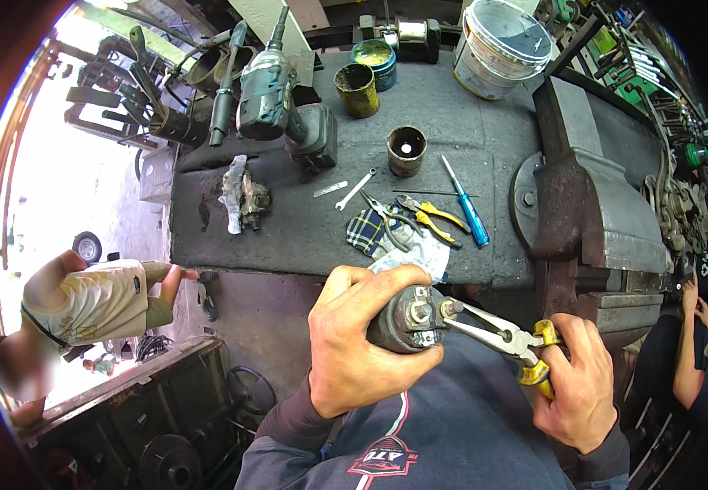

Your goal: The person uses pliers to manipulate a small metal component held in their left hand. They repeatedly squeeze and adjust the part while standing at a workbench in a workshop.

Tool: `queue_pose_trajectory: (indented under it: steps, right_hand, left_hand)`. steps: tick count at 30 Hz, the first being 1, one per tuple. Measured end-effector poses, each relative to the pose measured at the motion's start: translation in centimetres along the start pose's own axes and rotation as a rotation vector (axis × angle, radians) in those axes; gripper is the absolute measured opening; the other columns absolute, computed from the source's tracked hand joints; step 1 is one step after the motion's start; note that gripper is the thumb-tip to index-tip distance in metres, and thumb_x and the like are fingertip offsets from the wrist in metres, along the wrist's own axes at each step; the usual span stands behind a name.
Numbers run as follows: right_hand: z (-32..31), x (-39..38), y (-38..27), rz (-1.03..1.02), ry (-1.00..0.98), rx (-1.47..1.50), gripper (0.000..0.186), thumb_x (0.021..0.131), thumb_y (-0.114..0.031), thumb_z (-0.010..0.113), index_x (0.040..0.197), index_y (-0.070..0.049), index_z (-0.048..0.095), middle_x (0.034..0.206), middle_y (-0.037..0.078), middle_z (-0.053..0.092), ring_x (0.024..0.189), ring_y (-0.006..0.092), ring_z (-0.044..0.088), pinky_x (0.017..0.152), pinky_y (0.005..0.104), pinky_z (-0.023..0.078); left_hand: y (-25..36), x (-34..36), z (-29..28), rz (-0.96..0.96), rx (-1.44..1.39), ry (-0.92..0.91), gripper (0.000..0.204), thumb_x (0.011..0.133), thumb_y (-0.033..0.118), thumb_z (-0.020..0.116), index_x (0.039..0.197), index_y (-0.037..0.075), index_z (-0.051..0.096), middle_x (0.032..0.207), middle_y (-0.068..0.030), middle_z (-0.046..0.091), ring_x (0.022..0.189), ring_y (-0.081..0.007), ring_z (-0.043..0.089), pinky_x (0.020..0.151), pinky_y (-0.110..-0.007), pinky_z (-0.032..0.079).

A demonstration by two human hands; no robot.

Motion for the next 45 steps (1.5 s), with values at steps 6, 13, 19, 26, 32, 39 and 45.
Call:
queue_pose_trajectory:
  steps: [6, 13, 19, 26, 32, 39, 45]
  right_hand:
    - [1.2, 0.0, 1.1, -0.033, 0.055, 0.094, 0.036, 0.056, 0.001, 0.075, 0.091, 0.002, 0.068, 0.120, 0.024, 0.063, 0.095, 0.0412, 0.061, 0.081, 0.0485, 0.052]
    - [2.1, 0.2, 1.5, -0.059, 0.070, 0.154, 0.034, 0.056, 0.002, 0.074, 0.089, 0.001, 0.067, 0.119, 0.023, 0.064, 0.093, 0.0401, 0.062, 0.078, 0.0471, 0.052]
    - [2.4, 0.2, 1.6, -0.059, 0.059, 0.173, 0.032, 0.056, 0.002, 0.074, 0.087, 0.001, 0.067, 0.119, 0.023, 0.065, 0.094, 0.0398, 0.062, 0.079, 0.0465, 0.053]
    - [2.7, 0.1, 1.9, -0.073, 0.042, 0.192, 0.032, 0.055, 0.001, 0.073, 0.087, 0.001, 0.067, 0.120, 0.023, 0.065, 0.093, 0.0394, 0.062, 0.079, 0.0463, 0.053]
    - [3.2, -0.2, 2.0, -0.076, 0.024, 0.210, 0.032, 0.056, 0.000, 0.073, 0.087, 0.001, 0.068, 0.121, 0.022, 0.066, 0.092, 0.0392, 0.063, 0.079, 0.0462, 0.053]
    - [3.6, -0.2, 2.1, -0.087, 0.000, 0.241, 0.032, 0.056, 0.000, 0.072, 0.087, 0.001, 0.068, 0.121, 0.022, 0.066, 0.093, 0.0390, 0.064, 0.078, 0.0461, 0.054]
    - [3.8, -0.2, 2.1, -0.093, -0.010, 0.262, 0.032, 0.057, 0.000, 0.073, 0.088, 0.000, 0.069, 0.121, 0.020, 0.067, 0.093, 0.0381, 0.064, 0.078, 0.0451, 0.055]
  left_hand:
    - [0.5, 0.6, -0.7, 0.003, 0.034, -0.075, 0.053, 0.059, 0.010, 0.093, 0.111, 0.006, 0.082, 0.098, -0.0101, 0.080, 0.094, -0.0250, 0.073, 0.086, -0.037, 0.058]
    - [-0.1, 0.8, -1.1, -0.037, 0.003, -0.140, 0.053, 0.061, 0.011, 0.088, 0.114, 0.012, 0.081, 0.103, -0.0023, 0.082, 0.089, -0.0255, 0.066, 0.083, -0.037, 0.057]
    - [0.0, 0.9, -1.4, -0.097, -0.013, -0.207, 0.052, 0.062, 0.012, 0.088, 0.113, 0.012, 0.081, 0.100, -0.0030, 0.082, 0.086, -0.0250, 0.066, 0.083, -0.038, 0.057]
    - [-0.6, 1.0, -1.5, -0.142, -0.067, -0.301, 0.052, 0.063, 0.013, 0.088, 0.114, 0.014, 0.081, 0.098, -0.0040, 0.081, 0.085, -0.0259, 0.066, 0.083, -0.038, 0.057]
    - [-1.1, 1.1, -1.7, -0.175, -0.101, -0.395, 0.056, 0.059, 0.014, 0.091, 0.113, 0.006, 0.081, 0.100, -0.0076, 0.081, 0.090, -0.0192, 0.070, 0.088, -0.034, 0.056]
    - [-2.0, 1.1, -1.6, -0.225, -0.238, -0.484, 0.057, 0.061, 0.015, 0.094, 0.116, 0.005, 0.081, 0.107, -0.0098, 0.081, 0.099, -0.0189, 0.074, 0.095, -0.034, 0.058]
    - [-2.5, 1.1, -1.6, -0.309, -0.336, -0.579, 0.056, 0.064, 0.013, 0.093, 0.117, 0.002, 0.081, 0.108, -0.0077, 0.080, 0.101, -0.0140, 0.074, 0.097, -0.032, 0.058]
Point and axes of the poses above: each hand's wrist, its own x-axis towards the middle knuckle, its own z-axis out of the palm, y = z × x, the point moved 3 cm from there along x, towards the middle knuckle
